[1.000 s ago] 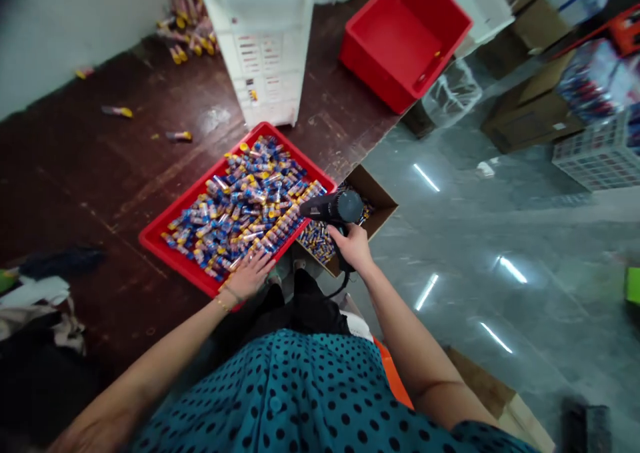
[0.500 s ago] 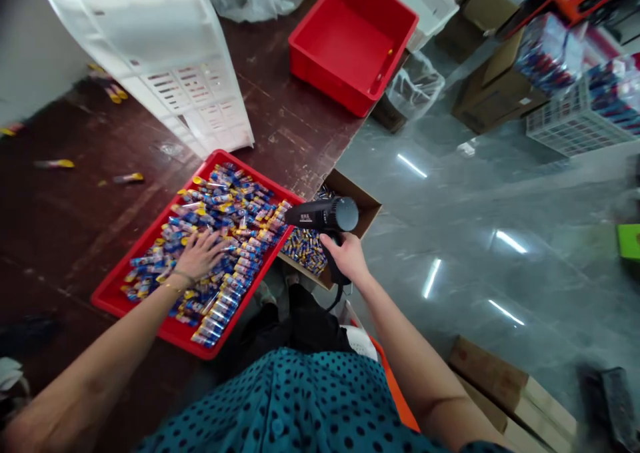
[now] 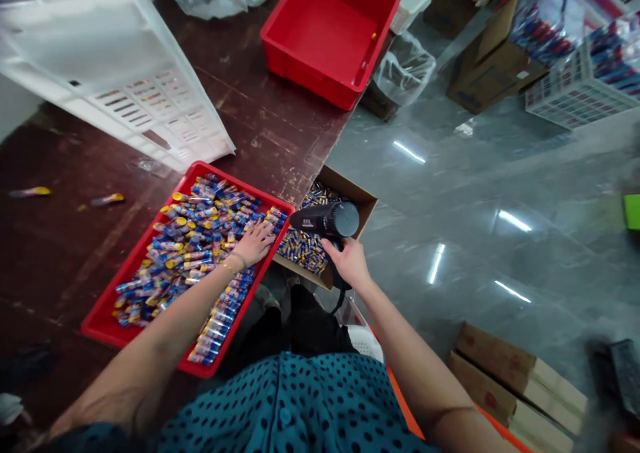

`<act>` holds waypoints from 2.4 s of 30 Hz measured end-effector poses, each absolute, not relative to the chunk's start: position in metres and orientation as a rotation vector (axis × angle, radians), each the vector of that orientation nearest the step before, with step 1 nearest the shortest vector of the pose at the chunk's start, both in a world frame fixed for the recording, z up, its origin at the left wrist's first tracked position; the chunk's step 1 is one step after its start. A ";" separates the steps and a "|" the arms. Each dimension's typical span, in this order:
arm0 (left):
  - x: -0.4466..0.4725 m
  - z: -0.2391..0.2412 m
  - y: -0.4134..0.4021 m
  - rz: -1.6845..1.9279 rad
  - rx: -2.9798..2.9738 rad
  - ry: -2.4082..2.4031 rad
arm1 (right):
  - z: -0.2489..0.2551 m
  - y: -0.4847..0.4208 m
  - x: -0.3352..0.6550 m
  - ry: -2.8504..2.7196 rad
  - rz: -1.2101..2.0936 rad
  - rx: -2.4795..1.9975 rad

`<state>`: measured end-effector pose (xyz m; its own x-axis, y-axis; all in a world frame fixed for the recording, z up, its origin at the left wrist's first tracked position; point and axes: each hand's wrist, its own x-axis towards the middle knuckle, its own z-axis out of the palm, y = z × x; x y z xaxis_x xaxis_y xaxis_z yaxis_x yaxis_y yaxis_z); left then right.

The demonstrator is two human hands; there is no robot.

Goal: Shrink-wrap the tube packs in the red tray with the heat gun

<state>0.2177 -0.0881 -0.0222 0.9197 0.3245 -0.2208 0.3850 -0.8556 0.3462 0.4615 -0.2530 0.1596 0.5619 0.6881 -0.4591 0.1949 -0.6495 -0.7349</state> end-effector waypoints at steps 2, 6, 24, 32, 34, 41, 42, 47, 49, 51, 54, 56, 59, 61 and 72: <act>0.167 -0.015 -0.090 -0.296 2.699 0.380 | 0.161 -0.255 0.457 -0.687 1.138 -2.071; 0.053 0.014 -0.100 -0.408 2.695 0.446 | 0.161 -0.252 0.442 -0.795 1.253 -2.010; 0.231 -0.029 -0.066 -0.170 2.760 0.365 | 0.177 -0.237 0.479 -0.761 0.982 -2.160; 0.067 0.007 -0.095 -0.315 2.659 0.416 | 0.168 -0.232 0.423 -0.953 1.218 -1.984; 0.056 0.018 -0.108 -0.266 2.652 0.585 | 0.166 -0.228 0.418 -1.002 1.129 -2.005; 0.033 0.018 -0.174 -0.195 2.629 0.895 | 0.165 -0.218 0.416 -1.024 1.214 -1.997; 0.037 0.012 -0.175 -0.199 2.625 0.869 | 0.163 -0.217 0.415 -1.012 1.107 -2.058; 0.087 -0.011 -0.133 -0.171 2.637 0.781 | 0.156 -0.216 0.413 -0.918 1.002 -2.172; 0.097 -0.008 -0.125 -0.118 2.634 0.853 | 0.160 -0.221 0.407 -0.910 0.986 -2.204; 0.084 0.000 -0.140 -0.056 2.619 0.952 | 0.168 -0.232 0.396 -0.907 1.018 -2.193; 0.030 0.008 -0.198 -0.054 2.590 1.017 | 0.182 -0.258 0.372 -0.842 1.386 -2.062; -0.008 0.006 -0.237 -0.119 2.566 0.968 | 0.186 -0.275 0.358 -0.787 1.540 -1.992; -0.029 -0.004 -0.261 -0.195 2.540 0.894 | 0.186 -0.289 0.342 -0.773 1.352 -2.058; -0.016 -0.010 -0.255 -0.183 2.534 0.944 | 0.186 -0.293 0.334 -0.771 1.195 -2.127; -0.047 0.008 -0.242 0.053 2.619 1.171 | 0.175 -0.304 0.328 -0.689 1.117 -2.084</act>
